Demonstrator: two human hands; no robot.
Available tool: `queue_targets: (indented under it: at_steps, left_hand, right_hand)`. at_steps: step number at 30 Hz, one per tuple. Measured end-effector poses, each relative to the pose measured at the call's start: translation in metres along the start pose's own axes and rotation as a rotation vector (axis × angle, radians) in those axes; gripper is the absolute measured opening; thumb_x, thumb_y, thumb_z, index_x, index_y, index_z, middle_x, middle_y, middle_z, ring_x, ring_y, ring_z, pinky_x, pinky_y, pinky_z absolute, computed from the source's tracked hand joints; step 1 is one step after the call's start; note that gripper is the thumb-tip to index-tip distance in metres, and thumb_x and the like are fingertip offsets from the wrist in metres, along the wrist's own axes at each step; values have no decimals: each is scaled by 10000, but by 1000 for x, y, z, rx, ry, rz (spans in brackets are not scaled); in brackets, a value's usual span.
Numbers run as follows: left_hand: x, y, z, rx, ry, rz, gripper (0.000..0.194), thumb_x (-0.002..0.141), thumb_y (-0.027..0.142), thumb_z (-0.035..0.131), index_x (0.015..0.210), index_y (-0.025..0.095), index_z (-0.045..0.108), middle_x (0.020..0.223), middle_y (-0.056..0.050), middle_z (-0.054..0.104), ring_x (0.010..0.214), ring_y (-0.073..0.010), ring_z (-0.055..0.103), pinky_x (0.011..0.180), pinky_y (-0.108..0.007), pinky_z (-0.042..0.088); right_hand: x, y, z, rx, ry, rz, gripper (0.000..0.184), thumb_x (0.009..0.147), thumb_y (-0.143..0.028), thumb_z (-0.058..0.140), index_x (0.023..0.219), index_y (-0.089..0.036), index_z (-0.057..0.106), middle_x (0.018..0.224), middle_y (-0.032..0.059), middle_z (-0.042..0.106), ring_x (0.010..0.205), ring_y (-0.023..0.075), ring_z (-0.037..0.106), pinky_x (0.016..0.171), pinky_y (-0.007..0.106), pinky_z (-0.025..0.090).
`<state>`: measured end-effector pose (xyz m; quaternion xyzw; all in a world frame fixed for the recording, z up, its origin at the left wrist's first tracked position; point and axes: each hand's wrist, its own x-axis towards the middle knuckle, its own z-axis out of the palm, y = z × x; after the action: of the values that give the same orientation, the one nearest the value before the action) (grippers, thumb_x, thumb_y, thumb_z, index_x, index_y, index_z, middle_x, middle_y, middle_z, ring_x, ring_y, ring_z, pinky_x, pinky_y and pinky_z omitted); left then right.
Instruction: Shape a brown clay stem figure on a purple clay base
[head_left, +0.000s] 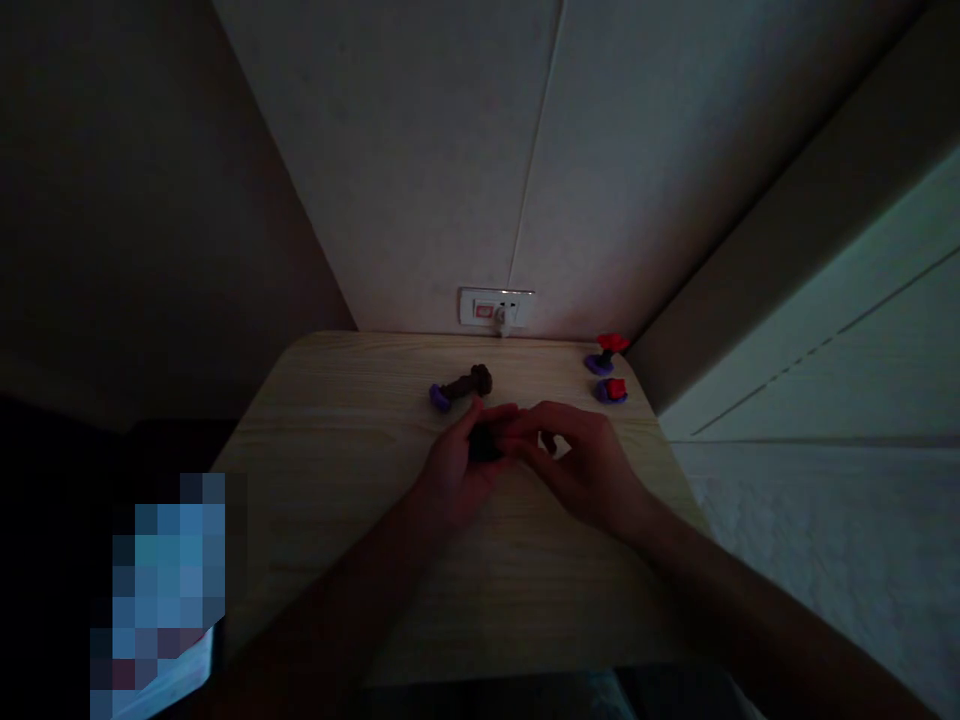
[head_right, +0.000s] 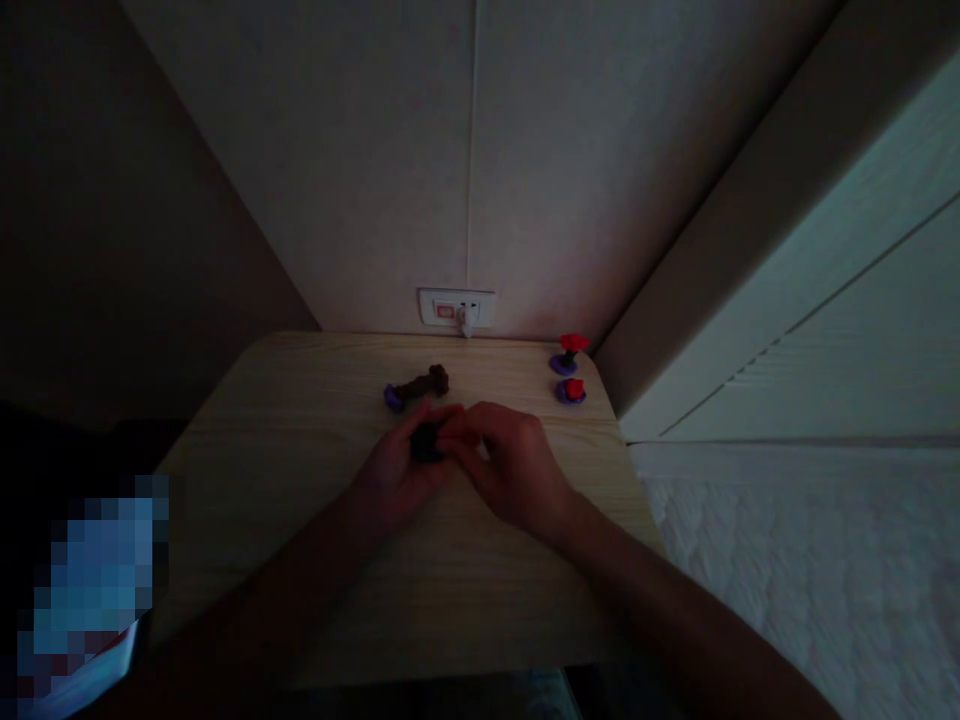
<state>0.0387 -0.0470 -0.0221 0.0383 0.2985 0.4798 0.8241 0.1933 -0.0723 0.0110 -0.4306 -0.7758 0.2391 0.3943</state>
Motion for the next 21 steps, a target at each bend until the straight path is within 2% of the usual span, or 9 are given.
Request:
queue_targets:
  at_steps: [4,7,10,14,18,21]
  left_hand:
    - [2,2,-3,-27,-30,-38,460,1059,285,412,808,55,721,750,-100,711,628,-108,670,578,-170,564]
    - [1,3,-2,5,-18,-65,473,1066,315,392,855,56,726,797,-101,716,645,-101,670,572,-157,554]
    - [-1,4,0,33,10,-66,470,1062,330,391,835,82,719,821,-105,719,710,-130,694,614,-189,577]
    - [-1,6,1,17,23,-59,457,1063,324,388,808,92,689,736,-64,676,635,-114,661,548,-172,534]
    - [-1,8,2,-39,41,-91,448,1066,329,394,789,97,658,719,-37,646,612,-84,635,564,-149,519]
    - [-3,2,1,-15,56,-63,415,1056,331,413,811,113,668,775,-52,681,669,-111,654,663,-200,560]
  right_hand:
    - [4,2,24,-143,-46,-154,127,957,-159,603,953,-182,728,923,70,741,810,178,679,718,306,550]
    - [2,5,33,-278,-18,-286,153,974,-188,589,943,-166,737,929,99,731,911,228,667,794,367,550]
    - [0,4,38,-415,-7,-374,185,988,-239,577,928,-174,739,918,99,713,932,251,628,777,397,507]
    - [-1,2,43,-564,0,-389,179,992,-266,581,930,-190,731,946,93,708,912,256,585,725,407,421]
    - [-4,2,44,-545,38,-317,145,989,-287,577,1030,-185,671,1109,117,723,992,276,596,795,433,427]
    - [-5,2,44,-455,98,-282,343,956,-359,597,1217,-137,584,1240,182,687,1114,322,609,905,498,465]
